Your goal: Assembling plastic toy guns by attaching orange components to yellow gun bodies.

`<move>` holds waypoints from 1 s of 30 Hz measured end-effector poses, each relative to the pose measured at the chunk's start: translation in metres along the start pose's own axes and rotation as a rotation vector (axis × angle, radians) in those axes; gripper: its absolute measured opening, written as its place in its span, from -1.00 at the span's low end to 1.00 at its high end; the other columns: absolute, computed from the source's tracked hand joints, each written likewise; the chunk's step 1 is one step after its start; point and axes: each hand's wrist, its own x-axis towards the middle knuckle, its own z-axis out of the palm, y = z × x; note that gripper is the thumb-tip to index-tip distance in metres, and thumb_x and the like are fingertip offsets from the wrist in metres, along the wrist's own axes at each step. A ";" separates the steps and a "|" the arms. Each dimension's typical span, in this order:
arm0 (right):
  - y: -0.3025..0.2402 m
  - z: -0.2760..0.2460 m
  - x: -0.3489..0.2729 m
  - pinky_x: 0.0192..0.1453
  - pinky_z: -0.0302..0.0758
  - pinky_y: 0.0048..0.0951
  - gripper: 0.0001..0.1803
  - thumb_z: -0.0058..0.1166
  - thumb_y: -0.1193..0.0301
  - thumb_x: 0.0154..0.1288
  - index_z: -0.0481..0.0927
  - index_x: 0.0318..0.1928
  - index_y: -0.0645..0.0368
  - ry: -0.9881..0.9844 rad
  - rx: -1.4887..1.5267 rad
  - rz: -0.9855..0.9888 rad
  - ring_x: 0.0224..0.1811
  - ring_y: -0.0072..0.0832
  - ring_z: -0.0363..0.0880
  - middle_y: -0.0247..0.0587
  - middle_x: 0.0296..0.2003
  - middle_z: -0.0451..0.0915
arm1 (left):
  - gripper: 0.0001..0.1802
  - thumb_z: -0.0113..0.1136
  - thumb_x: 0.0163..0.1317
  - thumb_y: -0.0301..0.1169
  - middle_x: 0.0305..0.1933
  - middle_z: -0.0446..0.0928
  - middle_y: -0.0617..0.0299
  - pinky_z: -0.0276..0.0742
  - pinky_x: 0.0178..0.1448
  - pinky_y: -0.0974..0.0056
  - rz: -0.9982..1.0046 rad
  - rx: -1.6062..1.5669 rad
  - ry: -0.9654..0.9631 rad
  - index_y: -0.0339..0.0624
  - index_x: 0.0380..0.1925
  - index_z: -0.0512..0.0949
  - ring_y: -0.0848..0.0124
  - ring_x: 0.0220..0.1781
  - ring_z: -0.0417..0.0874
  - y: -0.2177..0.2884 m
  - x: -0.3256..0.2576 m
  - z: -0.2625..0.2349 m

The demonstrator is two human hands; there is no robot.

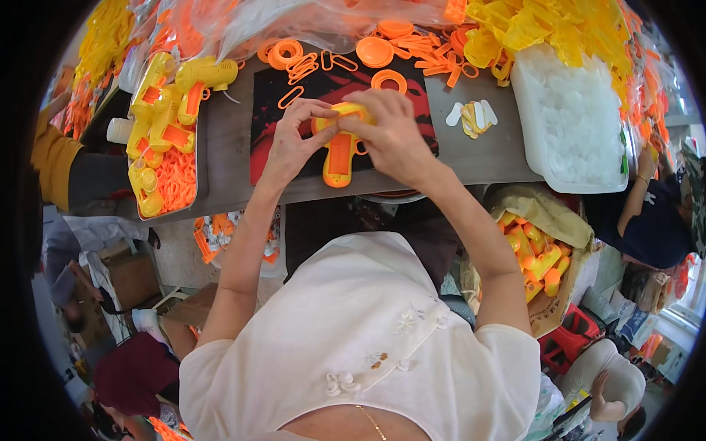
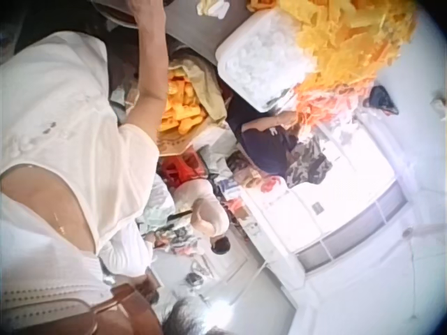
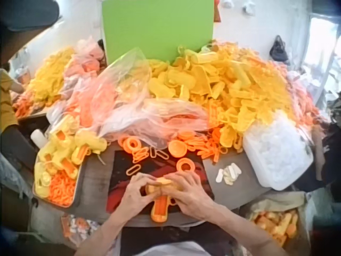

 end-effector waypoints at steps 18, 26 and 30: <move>0.002 -0.006 -0.012 0.46 0.00 -0.12 -0.58 0.03 0.51 0.27 0.53 0.16 0.06 -0.042 -0.052 0.087 0.30 -0.32 0.34 -0.21 0.19 0.45 | -0.75 0.39 0.03 -0.40 -0.09 0.54 0.27 0.34 0.15 0.18 0.154 0.219 0.091 -0.08 -0.24 0.63 0.27 0.02 0.47 0.005 -0.001 0.002; 0.019 -0.006 0.003 0.27 0.34 -0.40 -0.63 0.04 0.44 0.35 0.51 0.15 0.20 -0.055 0.563 0.372 0.21 -0.38 0.43 -0.20 0.12 0.51 | -0.75 0.33 0.03 -0.43 -0.06 0.51 0.26 0.35 0.12 0.14 0.493 0.510 0.110 -0.06 -0.22 0.65 0.26 -0.01 0.51 0.000 -0.009 0.004; 0.032 -0.007 0.023 0.25 0.38 -0.43 -0.53 0.14 0.29 0.32 0.47 0.15 0.29 -0.271 0.595 0.516 0.17 -0.39 0.47 -0.15 0.10 0.52 | -0.75 0.33 0.03 -0.44 -0.05 0.50 0.23 0.39 0.07 0.16 0.467 0.507 0.100 -0.08 -0.22 0.65 0.23 -0.01 0.50 -0.001 -0.010 0.005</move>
